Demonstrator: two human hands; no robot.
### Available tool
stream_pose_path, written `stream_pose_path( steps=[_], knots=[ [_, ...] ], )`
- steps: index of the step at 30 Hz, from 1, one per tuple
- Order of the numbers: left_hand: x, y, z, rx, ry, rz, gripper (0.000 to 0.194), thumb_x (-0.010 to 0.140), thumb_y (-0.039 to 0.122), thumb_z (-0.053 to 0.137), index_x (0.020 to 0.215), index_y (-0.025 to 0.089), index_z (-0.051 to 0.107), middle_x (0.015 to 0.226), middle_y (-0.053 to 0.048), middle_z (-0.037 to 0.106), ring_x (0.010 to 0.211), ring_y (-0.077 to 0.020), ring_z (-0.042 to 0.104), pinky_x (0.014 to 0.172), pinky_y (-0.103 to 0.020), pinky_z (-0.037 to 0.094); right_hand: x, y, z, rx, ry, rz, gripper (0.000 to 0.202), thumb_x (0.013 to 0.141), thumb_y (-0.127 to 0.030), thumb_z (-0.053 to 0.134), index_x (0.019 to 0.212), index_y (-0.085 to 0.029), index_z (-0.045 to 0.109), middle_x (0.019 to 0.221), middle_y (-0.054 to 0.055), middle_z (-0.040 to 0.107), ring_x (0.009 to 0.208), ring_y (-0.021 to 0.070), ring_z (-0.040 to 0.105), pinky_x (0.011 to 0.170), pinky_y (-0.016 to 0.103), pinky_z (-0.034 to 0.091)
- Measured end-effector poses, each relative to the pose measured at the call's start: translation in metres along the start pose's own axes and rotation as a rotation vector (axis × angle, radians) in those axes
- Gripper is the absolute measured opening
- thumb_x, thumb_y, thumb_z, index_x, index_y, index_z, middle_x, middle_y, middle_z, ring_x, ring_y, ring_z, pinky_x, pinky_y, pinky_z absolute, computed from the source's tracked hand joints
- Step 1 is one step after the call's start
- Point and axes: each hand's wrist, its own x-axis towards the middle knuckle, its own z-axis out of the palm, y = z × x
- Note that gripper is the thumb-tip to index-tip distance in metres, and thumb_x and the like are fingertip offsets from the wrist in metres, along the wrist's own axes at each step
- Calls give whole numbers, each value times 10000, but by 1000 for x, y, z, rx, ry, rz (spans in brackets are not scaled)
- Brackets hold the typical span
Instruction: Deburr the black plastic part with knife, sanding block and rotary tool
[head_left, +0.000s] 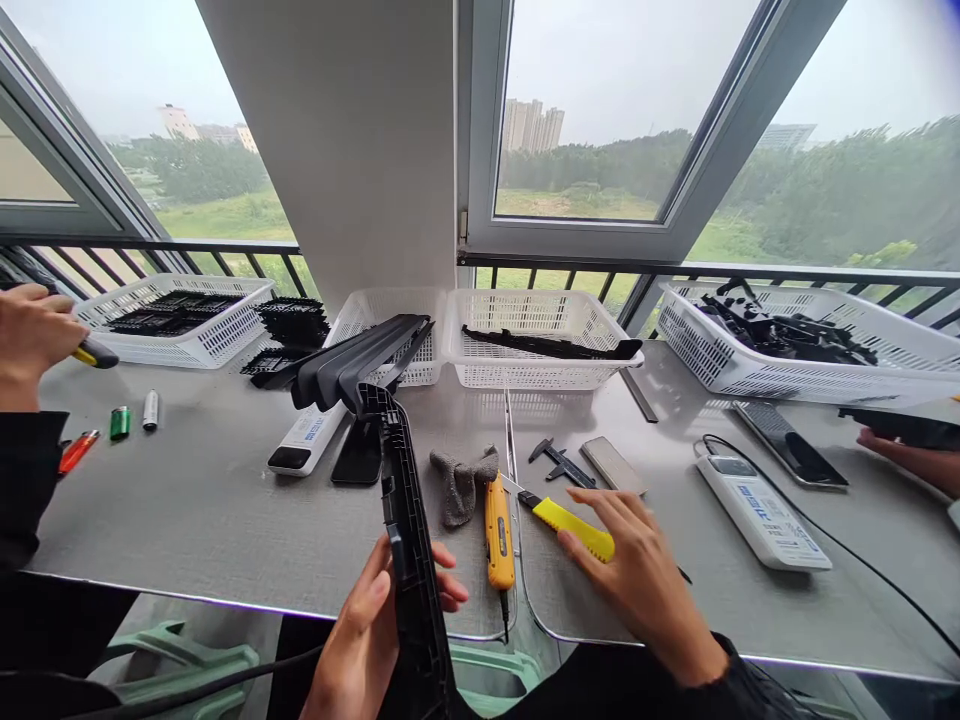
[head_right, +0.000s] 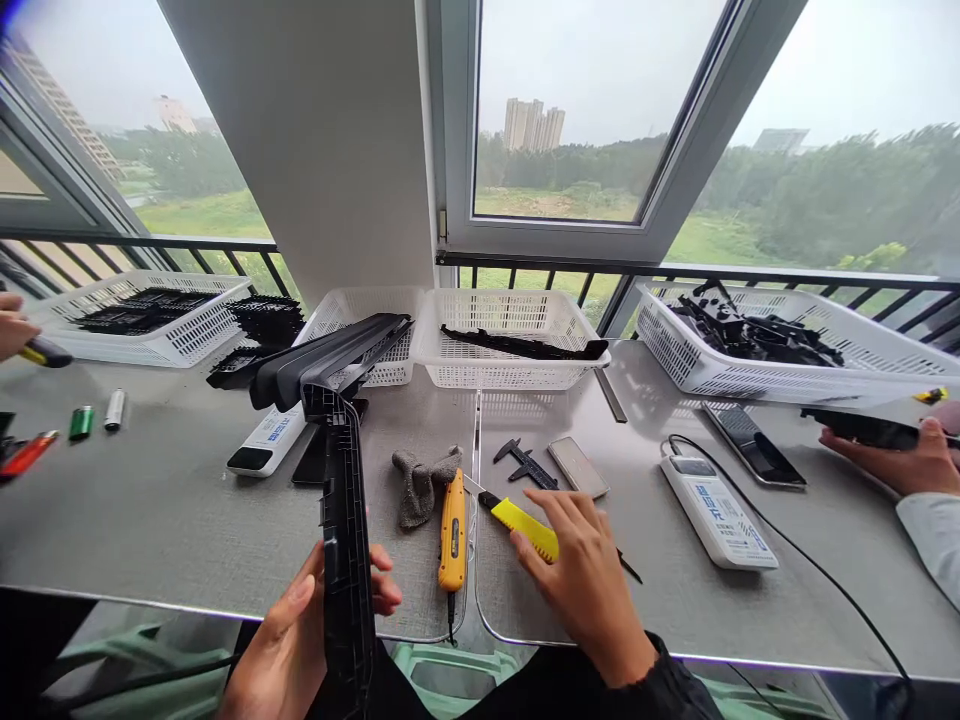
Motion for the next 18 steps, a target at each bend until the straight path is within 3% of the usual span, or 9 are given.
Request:
stream_pose_path(
  steps=[2, 5, 7, 9, 12, 15, 18],
  knots=[
    [14, -1, 1, 43, 99, 12, 524, 1027, 659, 615, 1327, 239, 707, 1098, -80, 809, 885, -256, 763, 849, -366, 618, -6, -12, 4, 64, -69, 12, 304, 1012, -425, 659, 1262, -324, 799, 1227, 55, 827, 1146, 338, 731, 959, 477, 525],
    [31, -9, 6, 130, 180, 23, 528, 1028, 662, 633, 1365, 257, 599, 820, 36, 725, 608, -145, 647, 584, -242, 505, -11, -16, 2, 129, -20, 81, 311, 1036, -448, 618, 1217, -277, 804, 1203, 85, 835, 1105, 332, 759, 947, 468, 559],
    [35, -17, 10, 193, 131, 15, 454, 1033, 627, 652, 1265, 239, 608, 740, 69, 671, 547, -122, 615, 547, -226, 475, -13, -16, -5, 291, 35, 187, 386, 1050, -526, 627, 1263, -244, 780, 1140, 95, 840, 973, 292, 781, 867, 419, 603],
    [34, -27, 14, 258, 20, -19, 410, 1029, 611, 673, 1140, 220, 619, 726, 62, 670, 545, -123, 630, 560, -238, 504, -17, -19, -12, 548, 76, 311, 479, 1046, -598, 647, 1308, -213, 758, 998, 79, 825, 730, 222, 739, 692, 349, 602],
    [31, -43, 17, 354, -158, -49, 454, 1004, 646, 698, 1074, 206, 607, 738, 42, 692, 560, -123, 655, 599, -252, 545, -26, -33, -11, 818, 146, 364, 495, 1047, -608, 667, 1285, -185, 767, 879, 48, 763, 512, 119, 560, 492, 261, 463],
    [31, -53, 18, 466, -210, -42, 553, 999, 705, 666, 1197, 196, 579, 720, 52, 678, 540, -111, 633, 592, -237, 546, -35, -51, 2, 886, 261, 321, 360, 1057, -521, 697, 1206, -214, 810, 917, 43, 752, 531, 91, 522, 482, 223, 417],
    [31, -58, 18, 576, -172, -44, 602, 1015, 733, 608, 1277, 195, 543, 681, 63, 648, 507, -114, 588, 520, -219, 525, -40, -62, 16, 870, 323, 274, 257, 1053, -454, 714, 1150, -250, 837, 1024, 58, 781, 659, 127, 640, 576, 232, 518]
  ],
)
